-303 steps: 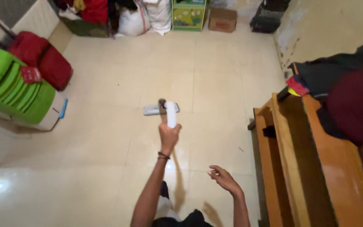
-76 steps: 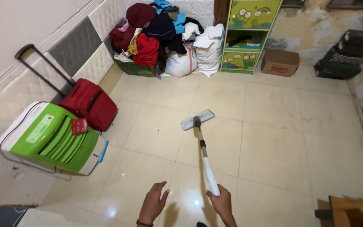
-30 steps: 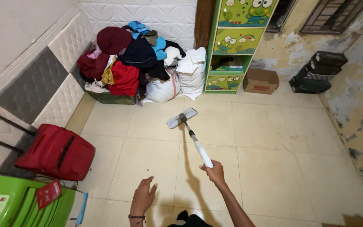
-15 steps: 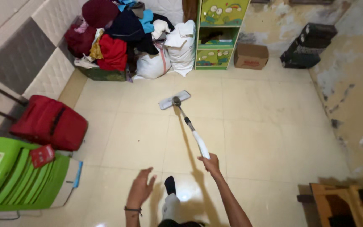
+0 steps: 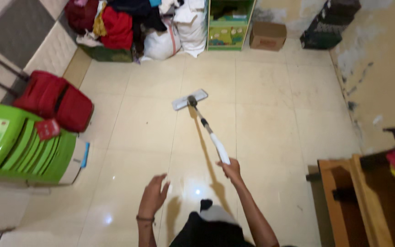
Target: The person mops a dark tiled floor in a hallway and then continues into a bedroom, pushing the mop back and forth across the surface.
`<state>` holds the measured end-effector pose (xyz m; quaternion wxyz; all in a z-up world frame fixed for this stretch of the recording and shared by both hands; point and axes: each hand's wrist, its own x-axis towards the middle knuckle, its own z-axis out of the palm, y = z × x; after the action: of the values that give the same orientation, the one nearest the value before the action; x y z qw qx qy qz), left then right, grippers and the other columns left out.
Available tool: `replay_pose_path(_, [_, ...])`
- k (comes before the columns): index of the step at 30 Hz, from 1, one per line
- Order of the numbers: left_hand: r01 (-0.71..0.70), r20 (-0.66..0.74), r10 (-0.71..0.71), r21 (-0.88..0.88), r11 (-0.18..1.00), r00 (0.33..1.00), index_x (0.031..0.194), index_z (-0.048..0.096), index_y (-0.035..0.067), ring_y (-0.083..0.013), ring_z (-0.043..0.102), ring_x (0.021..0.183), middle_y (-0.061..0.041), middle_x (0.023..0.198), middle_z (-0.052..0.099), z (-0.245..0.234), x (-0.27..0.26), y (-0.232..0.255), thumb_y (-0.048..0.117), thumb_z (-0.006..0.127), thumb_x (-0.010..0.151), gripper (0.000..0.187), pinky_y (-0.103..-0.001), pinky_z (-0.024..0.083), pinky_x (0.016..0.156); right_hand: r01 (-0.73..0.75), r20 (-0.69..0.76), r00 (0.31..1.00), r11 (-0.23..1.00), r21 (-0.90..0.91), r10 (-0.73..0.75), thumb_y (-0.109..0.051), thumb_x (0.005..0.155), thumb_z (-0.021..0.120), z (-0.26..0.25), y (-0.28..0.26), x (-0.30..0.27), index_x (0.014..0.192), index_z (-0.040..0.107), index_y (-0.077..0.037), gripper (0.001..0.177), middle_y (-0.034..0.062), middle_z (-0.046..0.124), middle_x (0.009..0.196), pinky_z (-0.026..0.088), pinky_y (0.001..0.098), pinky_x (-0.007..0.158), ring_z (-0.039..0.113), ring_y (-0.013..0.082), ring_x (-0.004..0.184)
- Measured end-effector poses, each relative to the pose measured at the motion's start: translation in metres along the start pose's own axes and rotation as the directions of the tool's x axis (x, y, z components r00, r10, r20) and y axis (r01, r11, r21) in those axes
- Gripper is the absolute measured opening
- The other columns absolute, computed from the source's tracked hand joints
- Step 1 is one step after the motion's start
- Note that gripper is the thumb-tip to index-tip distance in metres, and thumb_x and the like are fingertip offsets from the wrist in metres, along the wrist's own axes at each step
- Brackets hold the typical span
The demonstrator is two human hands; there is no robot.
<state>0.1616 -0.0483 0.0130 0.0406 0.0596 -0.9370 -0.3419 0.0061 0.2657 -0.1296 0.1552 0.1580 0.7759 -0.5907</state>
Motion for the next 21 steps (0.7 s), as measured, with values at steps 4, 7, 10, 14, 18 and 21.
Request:
replay_pose_path(4, [-0.073,-0.128,0.064,-0.073,0.995,0.990,0.125,0.065,0.002,-0.0387,0.067,0.109,-0.019,0.123,0.068,-0.037,-0.077,0.031,0.022,0.063,0.097,0.035,-0.043,0.055,0.093,0.038,0.043,0.998,0.999,-0.003,-0.038,-0.028,0.081,0.084,0.009,0.014,-0.070,0.077,0.064,-0.001,0.034,0.0008,0.053,0.054,0.036,0.0317,0.035,0.045,0.0114,0.039])
replay_pose_path(7, [-0.050,-0.198,0.021,-0.139,0.989,0.980,0.124,0.065,0.001,-0.0375,0.067,0.111,-0.019,0.121,0.069,-0.043,-0.146,0.020,0.020,0.064,0.096,0.034,-0.042,0.053,0.095,0.029,0.058,0.998,0.999,-0.023,-0.028,-0.029,0.082,0.084,-0.007,-0.008,-0.160,0.081,0.063,0.000,0.036,0.0016,0.052,0.054,0.036,0.0317,0.035,0.046,0.0124,0.039])
replay_pose_path(10, [0.142,-0.164,-0.180,-0.216,0.966,0.970,0.123,0.065,0.001,-0.0341,0.068,0.111,-0.018,0.120,0.070,-0.016,-0.246,-0.034,0.020,0.065,0.094,0.035,-0.041,0.053,0.094,0.010,0.080,0.997,0.997,-0.082,-0.003,-0.030,0.081,0.083,-0.034,-0.009,-0.271,0.089,0.068,-0.002,0.033,0.0013,0.054,0.055,0.038,0.0300,0.036,0.047,0.0117,0.039])
replay_pose_path(14, [0.312,-0.095,-0.315,-0.042,0.949,0.944,0.122,0.066,0.002,-0.0351,0.068,0.110,-0.018,0.119,0.070,0.021,-0.354,-0.099,0.020,0.065,0.094,0.034,-0.042,0.054,0.094,0.014,0.089,0.996,0.993,-0.116,-0.004,-0.027,0.076,0.085,-0.067,-0.002,-0.361,0.097,0.071,-0.003,0.035,0.0024,0.055,0.054,0.037,0.0304,0.036,0.047,0.0126,0.038])
replay_pose_path(18, [0.351,-0.079,-0.346,0.073,0.933,0.935,0.121,0.067,0.002,-0.0362,0.068,0.109,-0.019,0.117,0.070,0.036,-0.407,-0.123,0.020,0.066,0.093,0.032,-0.042,0.054,0.093,0.055,0.033,0.998,0.997,-0.045,-0.053,-0.023,0.073,0.088,-0.077,0.052,-0.387,0.097,0.074,-0.003,0.034,0.0012,0.055,0.053,0.037,0.0293,0.036,0.047,0.0106,0.039])
replay_pose_path(21, [0.226,-0.193,-0.203,0.108,0.968,0.960,0.119,0.067,0.002,-0.0369,0.067,0.108,-0.019,0.116,0.071,0.038,-0.446,-0.095,0.019,0.066,0.093,0.032,-0.043,0.055,0.093,-0.033,0.047,0.998,0.999,-0.043,0.035,-0.023,0.075,0.087,-0.096,0.104,-0.393,0.092,0.071,-0.003,0.030,0.0013,0.053,0.054,0.035,0.0306,0.036,0.045,0.0113,0.039])
